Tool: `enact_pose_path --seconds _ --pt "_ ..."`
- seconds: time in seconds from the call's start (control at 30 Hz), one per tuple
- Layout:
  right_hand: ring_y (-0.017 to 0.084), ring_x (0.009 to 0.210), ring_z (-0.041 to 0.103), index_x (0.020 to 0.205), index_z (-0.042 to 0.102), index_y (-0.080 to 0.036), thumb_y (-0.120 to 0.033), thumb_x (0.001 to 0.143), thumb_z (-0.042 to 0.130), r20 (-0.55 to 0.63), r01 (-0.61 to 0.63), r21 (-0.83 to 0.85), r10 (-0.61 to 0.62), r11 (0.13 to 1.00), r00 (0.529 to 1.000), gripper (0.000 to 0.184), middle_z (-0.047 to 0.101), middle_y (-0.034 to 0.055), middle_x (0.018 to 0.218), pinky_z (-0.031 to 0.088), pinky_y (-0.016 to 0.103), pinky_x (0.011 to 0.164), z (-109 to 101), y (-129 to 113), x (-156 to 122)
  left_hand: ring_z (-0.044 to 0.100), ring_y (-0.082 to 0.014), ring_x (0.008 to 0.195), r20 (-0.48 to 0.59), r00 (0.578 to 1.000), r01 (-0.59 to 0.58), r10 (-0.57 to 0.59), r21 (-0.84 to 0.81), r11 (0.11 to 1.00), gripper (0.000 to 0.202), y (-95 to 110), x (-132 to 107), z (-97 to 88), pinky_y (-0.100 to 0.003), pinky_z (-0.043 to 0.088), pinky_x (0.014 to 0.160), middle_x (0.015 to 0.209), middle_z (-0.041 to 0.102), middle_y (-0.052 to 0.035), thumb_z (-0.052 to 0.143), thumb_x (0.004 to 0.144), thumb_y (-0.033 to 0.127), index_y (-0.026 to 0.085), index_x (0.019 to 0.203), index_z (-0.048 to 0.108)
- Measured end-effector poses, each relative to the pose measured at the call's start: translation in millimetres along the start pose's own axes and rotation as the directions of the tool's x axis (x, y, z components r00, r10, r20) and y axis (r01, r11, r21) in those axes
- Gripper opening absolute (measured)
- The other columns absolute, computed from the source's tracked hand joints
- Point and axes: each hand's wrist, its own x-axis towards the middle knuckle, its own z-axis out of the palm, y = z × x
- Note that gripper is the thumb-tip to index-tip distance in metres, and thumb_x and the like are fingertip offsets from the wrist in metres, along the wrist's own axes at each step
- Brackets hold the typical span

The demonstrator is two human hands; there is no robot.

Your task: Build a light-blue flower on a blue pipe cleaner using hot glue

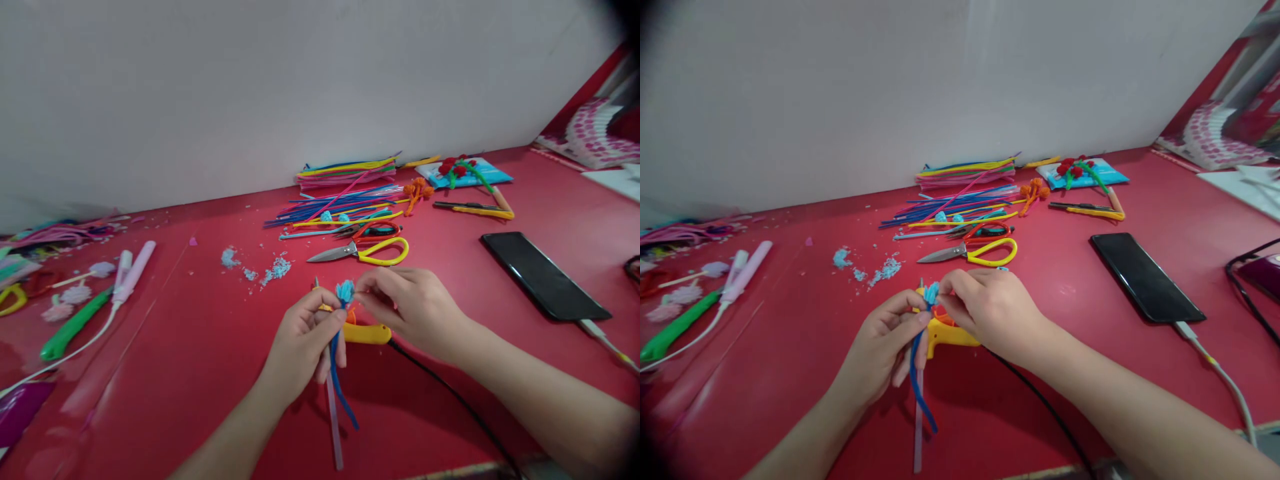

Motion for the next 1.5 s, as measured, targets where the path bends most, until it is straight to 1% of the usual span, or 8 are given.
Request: enact_pose_path --seconds 0.4,0.6,0.73,0.87,0.93,1.03,1.13,1.5 --pt "0.01 0.055 0.054 0.092 0.057 -0.019 -0.025 0.092 0.051 -0.05 0.041 0.05 -0.039 0.998 0.998 0.008 0.063 -0.0005 0.066 0.039 0.021 0.054 -1 -2 -3 0.034 -0.0025 0.024 -0.01 0.998 -0.057 0.057 -0.007 0.998 0.016 -1 -1 -2.9 -0.011 0.02 0.028 0.048 0.063 0.0034 0.055 0.089 0.034 0.02 0.081 0.05" --pt "0.008 0.05 0.05 0.082 0.055 -0.021 -0.021 0.084 0.056 -0.034 -0.09 0.288 0.105 0.953 0.994 0.003 0.055 -0.005 0.059 0.039 0.019 0.051 -11 -13 -3 0.045 -0.0044 0.034 -0.201 0.935 -0.267 0.292 0.141 0.953 0.011 5 -10 4.8 -0.018 0.038 0.041 0.062 0.068 0.0007 0.061 0.084 0.026 0.019 0.076 0.059" --pt "0.008 0.045 0.046 0.073 0.056 -0.02 -0.026 0.082 0.058 0.273 -0.422 0.616 0.322 0.665 0.906 0.01 0.051 -0.0057 0.053 0.037 0.02 0.046 -16 -25 2 0.058 -0.0121 0.046 -0.351 0.788 -0.401 0.506 0.333 0.854 0.006 7 -17 8.7 -0.024 0.048 0.051 0.06 0.065 0.001 0.064 0.079 0.018 0.021 0.075 0.067" --pt "0.007 0.039 0.042 0.074 0.057 -0.019 -0.036 0.08 0.062 0.495 -0.607 0.687 0.354 0.399 0.794 0.018 0.047 -0.0073 0.046 0.032 0.021 0.042 -11 -35 2 0.066 -0.0153 0.059 -0.369 0.712 -0.448 0.598 0.417 0.791 0.012 6 -20 6.8 -0.026 0.054 0.063 0.07 0.071 -0.0005 0.068 0.074 0.012 0.024 0.076 0.069" --pt "0.008 0.041 0.041 0.072 0.055 -0.02 -0.034 0.079 0.062 0.393 -0.548 0.661 0.386 0.512 0.834 0.018 0.047 -0.0069 0.047 0.031 0.021 0.042 -7 -37 -1 0.065 -0.0145 0.058 -0.385 0.721 -0.45 0.576 0.371 0.812 0.01 6 -19 5.2 -0.026 0.054 0.061 0.071 0.07 -0.0008 0.067 0.076 0.014 0.023 0.077 0.069" --pt "0.008 0.044 0.043 0.076 0.054 -0.021 -0.03 0.082 0.06 0.131 -0.341 0.546 0.323 0.766 0.937 0.012 0.049 -0.0065 0.051 0.034 0.021 0.044 -4 -36 -5 0.059 -0.0119 0.043 -0.349 0.854 -0.374 0.386 0.104 0.922 0.004 6 -14 2.0 -0.024 0.05 0.045 0.063 0.067 0.0003 0.068 0.078 0.023 0.02 0.077 0.065" --pt "0.008 0.042 0.044 0.078 0.053 -0.022 -0.027 0.084 0.057 0.034 -0.254 0.448 0.268 0.857 0.963 0.009 0.048 -0.0072 0.05 0.037 0.019 0.044 -2 -31 -6 0.053 -0.0087 0.032 -0.236 0.957 -0.211 0.168 -0.168 0.963 0.015 7 -7 -1.6 -0.018 0.041 0.032 0.058 0.066 0.0004 0.071 0.076 0.03 0.017 0.078 0.064" --pt "0.011 0.053 0.05 0.101 0.053 -0.021 -0.016 0.09 0.055 -0.142 0.141 0.08 -0.129 0.987 0.981 0.012 0.063 -0.0021 0.066 0.039 0.025 0.054 -6 -26 -9 0.051 -0.0066 0.028 -0.118 0.987 -0.126 0.106 -0.18 0.976 0.025 2 -10 -2.0 -0.014 0.035 0.029 0.052 0.066 0.0001 0.072 0.075 0.034 0.016 0.066 0.058"
